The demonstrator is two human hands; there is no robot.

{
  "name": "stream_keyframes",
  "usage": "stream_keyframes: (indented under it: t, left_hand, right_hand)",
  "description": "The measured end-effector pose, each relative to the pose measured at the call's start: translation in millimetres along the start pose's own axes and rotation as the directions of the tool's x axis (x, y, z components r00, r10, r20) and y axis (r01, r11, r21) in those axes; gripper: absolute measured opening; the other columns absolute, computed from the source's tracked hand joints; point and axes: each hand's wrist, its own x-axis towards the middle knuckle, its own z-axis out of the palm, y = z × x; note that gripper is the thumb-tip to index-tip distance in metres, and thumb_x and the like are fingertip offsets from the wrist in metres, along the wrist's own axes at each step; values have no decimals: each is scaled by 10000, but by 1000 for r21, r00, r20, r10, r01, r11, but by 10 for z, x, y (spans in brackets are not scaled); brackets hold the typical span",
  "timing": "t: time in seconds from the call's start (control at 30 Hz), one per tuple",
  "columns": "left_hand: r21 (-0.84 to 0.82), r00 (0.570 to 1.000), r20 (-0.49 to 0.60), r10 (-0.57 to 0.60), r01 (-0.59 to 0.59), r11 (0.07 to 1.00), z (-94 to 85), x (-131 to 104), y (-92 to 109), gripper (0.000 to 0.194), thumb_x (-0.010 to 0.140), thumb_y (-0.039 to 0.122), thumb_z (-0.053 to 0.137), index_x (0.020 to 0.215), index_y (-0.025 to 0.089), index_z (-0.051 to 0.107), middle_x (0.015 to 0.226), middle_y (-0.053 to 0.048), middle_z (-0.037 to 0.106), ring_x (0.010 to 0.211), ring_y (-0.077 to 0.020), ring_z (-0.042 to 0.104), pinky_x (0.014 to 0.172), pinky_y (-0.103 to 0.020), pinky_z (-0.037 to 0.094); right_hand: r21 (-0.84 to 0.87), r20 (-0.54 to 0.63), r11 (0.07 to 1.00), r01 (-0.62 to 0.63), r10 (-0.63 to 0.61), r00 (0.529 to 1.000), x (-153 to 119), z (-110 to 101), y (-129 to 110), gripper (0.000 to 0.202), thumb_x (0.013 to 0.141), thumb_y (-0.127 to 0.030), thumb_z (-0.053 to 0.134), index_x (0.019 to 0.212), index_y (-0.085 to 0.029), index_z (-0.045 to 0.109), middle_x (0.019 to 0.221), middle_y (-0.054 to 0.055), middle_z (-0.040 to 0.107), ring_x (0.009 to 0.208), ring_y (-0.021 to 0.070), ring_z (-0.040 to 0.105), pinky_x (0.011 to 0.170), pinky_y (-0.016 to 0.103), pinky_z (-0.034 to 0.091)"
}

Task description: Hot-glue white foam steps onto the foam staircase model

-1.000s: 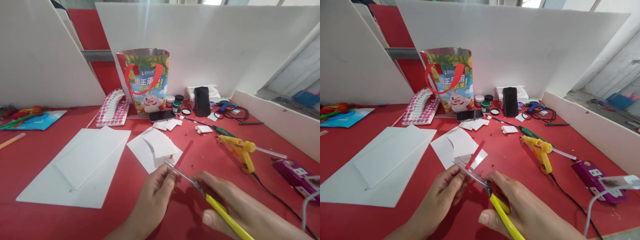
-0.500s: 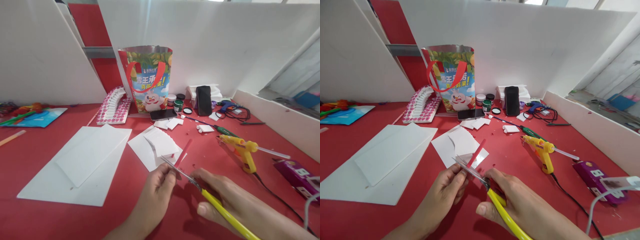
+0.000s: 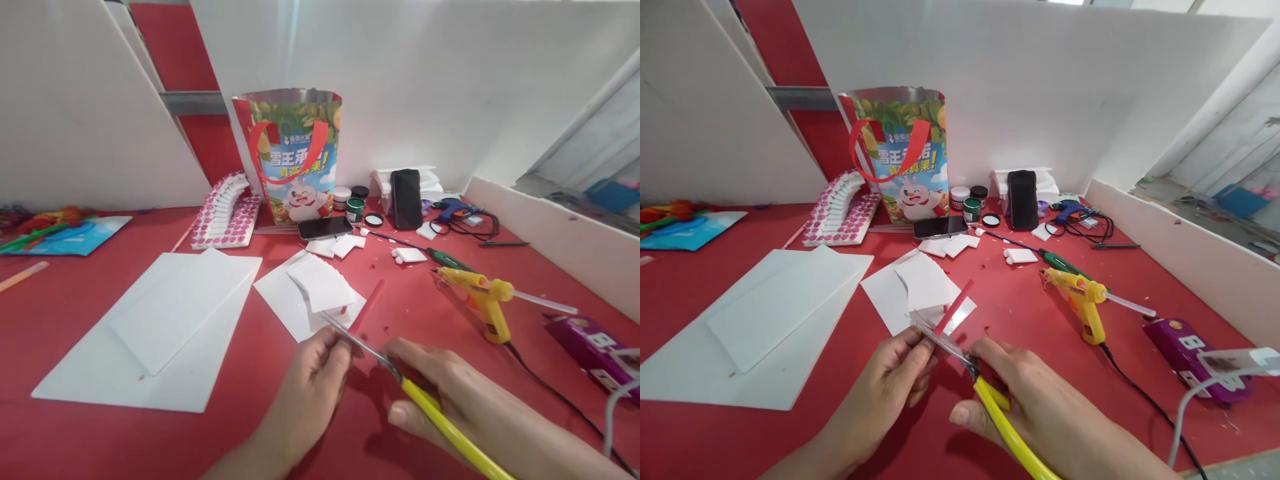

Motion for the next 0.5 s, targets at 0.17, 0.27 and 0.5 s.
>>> stream_keyframes:
  t: [0.17,0.27,0.5]
  left_hand:
    - [-125,997,74,-25,34,992,103,5,-8,352,931,498,554,756,212,448,611,85,336,508,-72,232,490,-246,201]
    - [-99,989,123,-80,92,991,161,41,2,363,931,532,540,783,206,477,627,75,387,484,-64,238,467,-246,172]
    - [43,966,126,-226,222,974,368,266,126,359,960,514,496,794,196,502,573,86,414,426,-51,227,438,-229,171]
  right_hand:
    - [116,-20,989,-88,91,996,-105,30,60,416,895,-629,588,934,-215,606,716,-12,570,616,136,477,524,202,383]
    - [190,51,966,-174,167,985,-167,20,138,453,892,-650,580,897,-198,570,680,-46,449,604,114,358,520,211,325]
    - [254,33,942,-219,218,975,-187,-122,375,525,880,-711,542,812,-191,510,664,-57,378,601,106,333,525,232,290]
